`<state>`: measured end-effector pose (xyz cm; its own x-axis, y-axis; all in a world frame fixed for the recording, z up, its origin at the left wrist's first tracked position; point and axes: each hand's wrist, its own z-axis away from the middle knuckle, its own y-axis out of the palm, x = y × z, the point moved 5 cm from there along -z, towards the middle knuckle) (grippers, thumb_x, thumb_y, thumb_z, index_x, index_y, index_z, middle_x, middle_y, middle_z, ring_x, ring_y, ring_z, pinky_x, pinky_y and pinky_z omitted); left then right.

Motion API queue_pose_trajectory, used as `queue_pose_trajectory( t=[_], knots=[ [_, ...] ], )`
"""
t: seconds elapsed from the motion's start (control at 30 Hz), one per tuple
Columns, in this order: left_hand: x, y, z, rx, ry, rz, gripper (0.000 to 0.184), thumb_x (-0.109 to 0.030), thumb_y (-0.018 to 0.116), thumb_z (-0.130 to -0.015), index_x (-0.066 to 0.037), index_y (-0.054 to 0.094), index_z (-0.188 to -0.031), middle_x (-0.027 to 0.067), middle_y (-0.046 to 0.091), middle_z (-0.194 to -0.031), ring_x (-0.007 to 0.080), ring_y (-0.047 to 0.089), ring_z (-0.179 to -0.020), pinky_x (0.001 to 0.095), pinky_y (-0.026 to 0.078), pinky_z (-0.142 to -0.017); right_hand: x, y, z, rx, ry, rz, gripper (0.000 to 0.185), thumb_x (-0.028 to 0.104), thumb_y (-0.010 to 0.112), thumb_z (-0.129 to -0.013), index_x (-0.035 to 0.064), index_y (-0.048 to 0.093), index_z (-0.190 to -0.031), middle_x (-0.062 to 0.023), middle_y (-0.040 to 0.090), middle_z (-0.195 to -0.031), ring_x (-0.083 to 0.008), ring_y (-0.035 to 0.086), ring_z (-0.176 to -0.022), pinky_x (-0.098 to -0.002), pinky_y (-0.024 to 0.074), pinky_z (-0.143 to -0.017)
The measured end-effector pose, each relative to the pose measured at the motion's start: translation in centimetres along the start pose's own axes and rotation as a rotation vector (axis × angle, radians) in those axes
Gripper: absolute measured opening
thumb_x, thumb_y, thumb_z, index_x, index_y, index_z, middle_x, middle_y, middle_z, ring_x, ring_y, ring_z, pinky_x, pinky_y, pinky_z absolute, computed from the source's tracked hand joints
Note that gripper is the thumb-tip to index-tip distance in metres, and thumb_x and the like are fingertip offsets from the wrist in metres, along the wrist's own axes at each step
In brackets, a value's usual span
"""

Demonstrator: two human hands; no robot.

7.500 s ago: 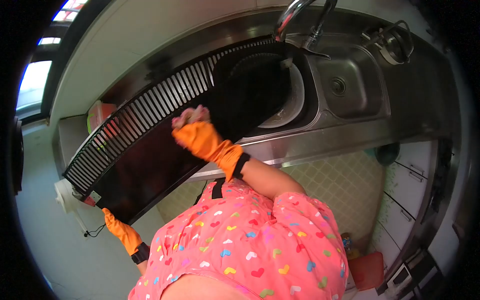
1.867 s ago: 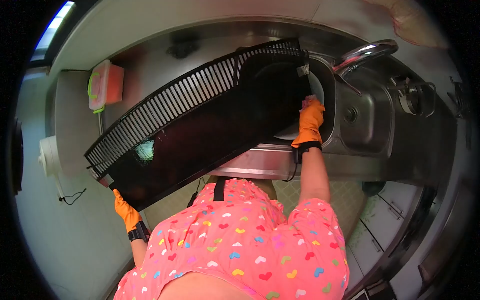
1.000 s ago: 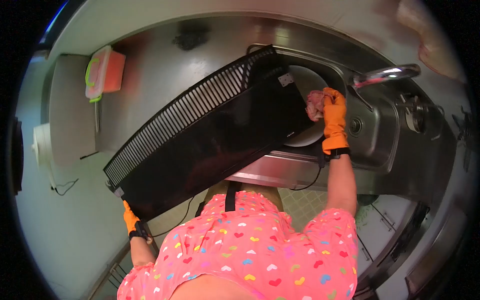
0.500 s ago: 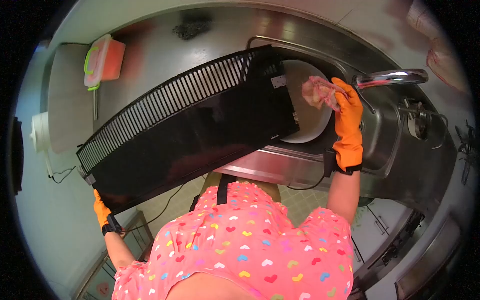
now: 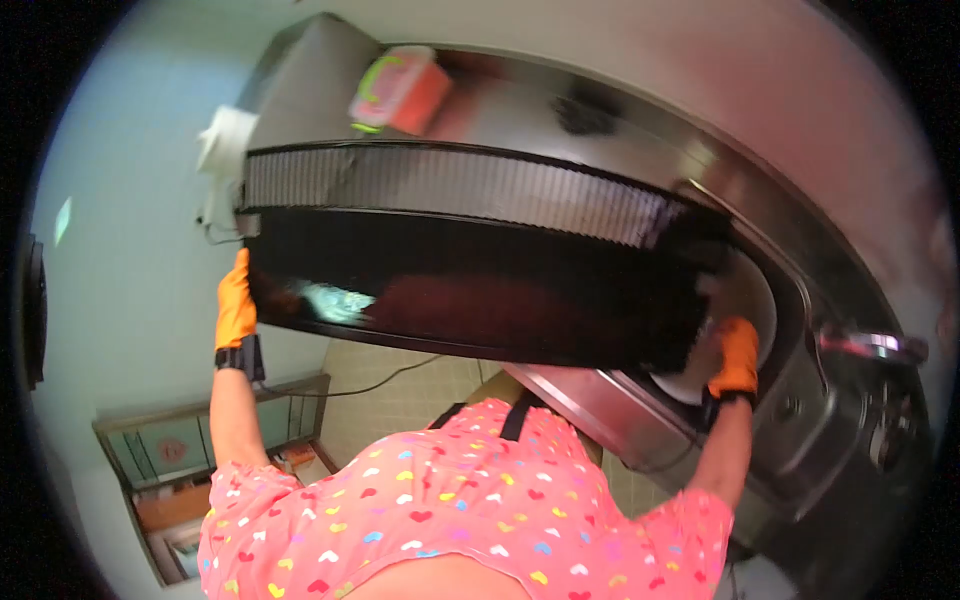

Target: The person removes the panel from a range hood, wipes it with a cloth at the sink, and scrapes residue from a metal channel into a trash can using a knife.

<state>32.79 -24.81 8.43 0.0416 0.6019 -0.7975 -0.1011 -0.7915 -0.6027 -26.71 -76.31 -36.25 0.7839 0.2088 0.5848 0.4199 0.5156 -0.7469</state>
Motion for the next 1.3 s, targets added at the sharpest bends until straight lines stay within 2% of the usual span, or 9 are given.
queue_pose_trajectory(
  t=[0.03, 0.13, 0.37, 0.5, 0.57, 0.7, 0.9, 1.13, 1.3],
  knots=[
    [-0.1, 0.6, 0.2, 0.026, 0.024, 0.04, 0.047, -0.053, 0.064, -0.086, -0.008, 0.063, -0.073, -0.0001, 0.059, -0.067, 0.0121, 0.053, -0.056, 0.0271, 0.042, -0.055, -2.3, 1.3, -0.3, -0.054, 0.157, -0.593, 0.014, 0.006, 0.059, -0.084, 0.0021, 0.065, -0.097, -0.0111, 0.068, -0.082, -0.0247, 0.067, -0.074, -0.0344, 0.0543, -0.063],
    [7.0, -1.7, -7.0, 0.078, 0.041, 0.104, 0.045, -0.051, 0.067, -0.085, -0.012, 0.054, -0.066, -0.0045, 0.051, -0.063, 0.0066, 0.047, -0.055, 0.0235, 0.036, -0.05, 8.7, -5.5, 7.4, -0.172, 0.195, -0.475, 0.021, -0.002, 0.045, -0.093, -0.0027, 0.06, -0.106, -0.0121, 0.067, -0.102, -0.0195, 0.068, -0.082, -0.0276, 0.0548, -0.066],
    [4.5, 1.2, -6.1, 0.211, 0.198, 0.227, 0.034, -0.04, 0.063, -0.092, -0.008, 0.062, -0.079, -0.0075, 0.055, -0.071, 0.0035, 0.045, -0.06, 0.0203, 0.036, -0.056, 31.1, -6.4, 15.8, -0.069, -0.274, -0.997, 0.029, -0.006, 0.043, -0.092, 0.001, 0.056, -0.116, -0.0137, 0.063, -0.12, -0.0245, 0.066, -0.1, -0.032, 0.0552, -0.081],
    [2.0, 2.0, -3.5, 0.375, 0.234, 0.303, 0.036, -0.04, 0.061, -0.093, -0.005, 0.063, -0.085, -0.0035, 0.06, -0.074, 0.0045, 0.052, -0.064, 0.0216, 0.041, -0.057, 46.5, -4.1, 17.8, 0.033, -0.57, -1.119, 0.022, -0.005, 0.051, -0.091, -0.0003, 0.06, -0.111, -0.0132, 0.065, -0.108, -0.0228, 0.068, -0.092, -0.0328, 0.0584, -0.075],
    [1.6, 2.8, -3.4, 0.319, 0.317, 0.348, 0.035, -0.031, 0.059, -0.096, -0.007, 0.054, -0.07, -0.0101, 0.038, -0.063, 0.0023, 0.03, -0.058, 0.0232, 0.025, -0.051, 54.9, -3.0, 18.7, 0.019, -0.845, -1.1, 0.016, 0.001, 0.064, -0.087, 0.0005, 0.066, -0.103, -0.008, 0.065, -0.092, -0.0159, 0.066, -0.078, -0.0287, 0.0568, -0.068],
    [-2.1, 6.9, -0.4, 0.436, 0.355, 0.289, 0.035, -0.038, 0.06, -0.094, -0.007, 0.059, -0.078, -0.0098, 0.043, -0.066, 0.0014, 0.034, -0.058, 0.0221, 0.029, -0.05, 65.1, -4.3, 17.9, 0.136, -1.108, -1.18, 0.011, 0.005, 0.06, -0.091, -0.0004, 0.063, -0.099, -0.0082, 0.063, -0.092, -0.0177, 0.067, -0.079, -0.0267, 0.0544, -0.065],
    [-5.3, 12.6, 4.0, 0.475, 0.398, 0.21, 0.04, -0.04, 0.054, -0.097, -0.01, 0.052, -0.071, -0.0115, 0.031, -0.06, 0.0016, 0.025, -0.053, 0.0236, 0.02, -0.046, 64.8, -4.0, 15.4, -0.939, -1.248, -0.463, 0.028, 0.003, 0.061, -0.08, 0.0062, 0.062, -0.108, -0.0116, 0.064, -0.094, -0.028, 0.065, -0.084, -0.0372, 0.0534, -0.07],
    [-5.3, 12.8, 4.3, 0.441, 0.458, 0.153, 0.049, -0.05, 0.045, -0.098, -0.009, 0.052, -0.071, -0.0093, 0.035, -0.061, 0.0034, 0.03, -0.058, 0.0231, 0.028, -0.051, 63.5, 1.3, 15.3, -0.307, -1.102, -0.41, 0.048, 0.012, 0.074, -0.069, 0.0146, 0.06, -0.115, -0.009, 0.064, -0.096, -0.0322, 0.061, -0.092, -0.0409, 0.0506, -0.074],
    [-6.6, 11.8, 6.5, 0.452, 0.405, 0.283, 0.059, -0.058, 0.039, -0.097, -0.004, 0.054, -0.077, -0.0032, 0.04, -0.067, 0.0078, 0.039, -0.068, 0.0245, 0.037, -0.064, 62.8, 5.1, 19.6, -0.502, -1.167, -0.26, 0.023, 0.01, 0.068, -0.07, 0.0116, 0.064, -0.092, -0.0074, 0.062, -0.084, -0.0305, 0.062, -0.081, -0.04, 0.0517, -0.065]
  ],
)
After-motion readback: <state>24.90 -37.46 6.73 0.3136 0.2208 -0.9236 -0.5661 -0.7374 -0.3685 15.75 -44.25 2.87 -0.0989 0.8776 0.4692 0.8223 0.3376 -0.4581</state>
